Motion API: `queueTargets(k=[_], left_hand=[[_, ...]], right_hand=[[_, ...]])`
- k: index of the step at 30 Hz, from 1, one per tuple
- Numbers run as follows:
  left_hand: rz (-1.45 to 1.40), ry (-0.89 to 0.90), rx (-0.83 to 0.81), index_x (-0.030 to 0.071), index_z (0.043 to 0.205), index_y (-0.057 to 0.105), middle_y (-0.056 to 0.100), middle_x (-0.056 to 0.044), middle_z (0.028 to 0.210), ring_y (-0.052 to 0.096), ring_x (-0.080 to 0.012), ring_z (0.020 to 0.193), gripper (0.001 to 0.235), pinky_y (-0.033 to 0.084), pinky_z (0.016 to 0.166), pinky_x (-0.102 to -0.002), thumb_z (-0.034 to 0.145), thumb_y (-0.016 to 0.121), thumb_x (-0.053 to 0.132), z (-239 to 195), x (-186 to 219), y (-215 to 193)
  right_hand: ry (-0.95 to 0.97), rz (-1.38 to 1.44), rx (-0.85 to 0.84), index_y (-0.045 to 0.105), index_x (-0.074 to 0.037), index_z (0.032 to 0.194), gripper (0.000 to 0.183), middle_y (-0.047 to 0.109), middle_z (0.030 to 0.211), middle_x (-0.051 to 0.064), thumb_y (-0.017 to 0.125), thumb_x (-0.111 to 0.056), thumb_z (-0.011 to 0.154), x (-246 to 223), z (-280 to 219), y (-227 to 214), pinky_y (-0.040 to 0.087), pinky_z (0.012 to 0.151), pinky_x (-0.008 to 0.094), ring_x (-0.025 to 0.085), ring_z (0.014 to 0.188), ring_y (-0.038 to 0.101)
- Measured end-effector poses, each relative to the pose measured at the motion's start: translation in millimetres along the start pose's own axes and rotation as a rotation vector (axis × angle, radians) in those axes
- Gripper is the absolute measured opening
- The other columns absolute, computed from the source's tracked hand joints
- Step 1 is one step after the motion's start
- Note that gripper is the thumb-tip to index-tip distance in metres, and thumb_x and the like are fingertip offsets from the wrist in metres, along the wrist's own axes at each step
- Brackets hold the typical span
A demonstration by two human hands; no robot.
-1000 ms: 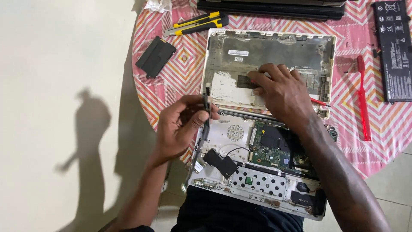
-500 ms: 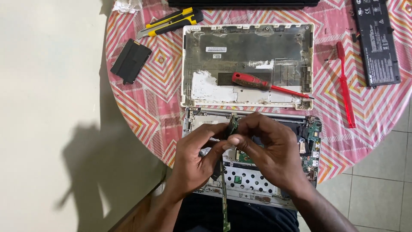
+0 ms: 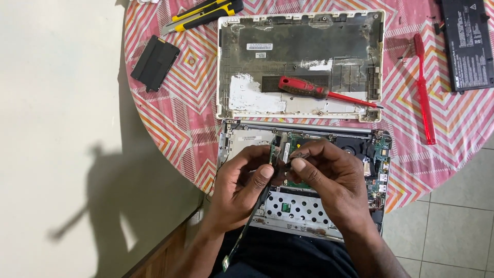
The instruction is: The person disassembles a laptop by removing the back cover and using a screwdriver to detach internal components. They remove the hard drive, a small circuit board, and a ribbon cable, placing them on the table.
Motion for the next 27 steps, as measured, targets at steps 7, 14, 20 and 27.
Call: queueTargets(k=[7,14,20,27], left_hand=[[-0.111,-0.021,-0.091,0.003,0.123,0.055,0.055,-0.002,0.08,0.051,-0.0105,0.063,0.041,0.047,0.058,-0.025,0.1,0.049,0.037,-3,-11,3],[-0.165,-0.019,-0.192,0.004,0.132,0.05,0.051,-0.002,0.102,0.05,-0.0124,0.096,0.044,0.045,0.084,-0.031,0.095,0.054,0.027,-8,-13,3],[0.052,-0.173,-0.225,0.008,0.123,0.053,0.055,-0.003,0.102,0.049,-0.0124,0.079,0.031,0.044,0.072,-0.033,0.093,0.049,0.015,-9,-8,12],[0.184,-0.267,-0.354,0.007,0.117,0.058,0.048,-0.006,0.094,0.046,-0.0185,0.077,0.03,0.04,0.069,-0.032,0.089,0.05,0.014,-18,-24,57]], right_hand=[[-0.006,-0.029,-0.013,0.066,-0.003,0.087,0.007,0.061,0.071,0.003,0.068,-0.011,0.087,8,-4,-2,0.05,0.057,0.023,0.011,0.063,0.058],[0.05,-0.031,-0.041,0.066,-0.004,0.089,0.008,0.06,0.072,0.003,0.066,-0.012,0.088,15,-9,-4,0.048,0.055,0.026,0.011,0.061,0.054],[0.059,-0.085,-0.086,0.065,-0.004,0.092,0.01,0.052,0.07,0.001,0.065,-0.014,0.089,10,-18,-4,0.04,0.05,0.028,0.011,0.058,0.044],[-0.038,-0.356,0.03,0.063,-0.003,0.112,0.03,0.071,0.093,0.007,0.061,-0.021,0.089,-11,-52,-57,0.062,0.069,0.023,0.015,0.084,0.072]])
Point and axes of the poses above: each hand's wrist, its own z-axis towards the middle knuckle, its own y-axis out of the palm, x = y × z, the point moved 8 cm from there along z, towards the middle knuckle
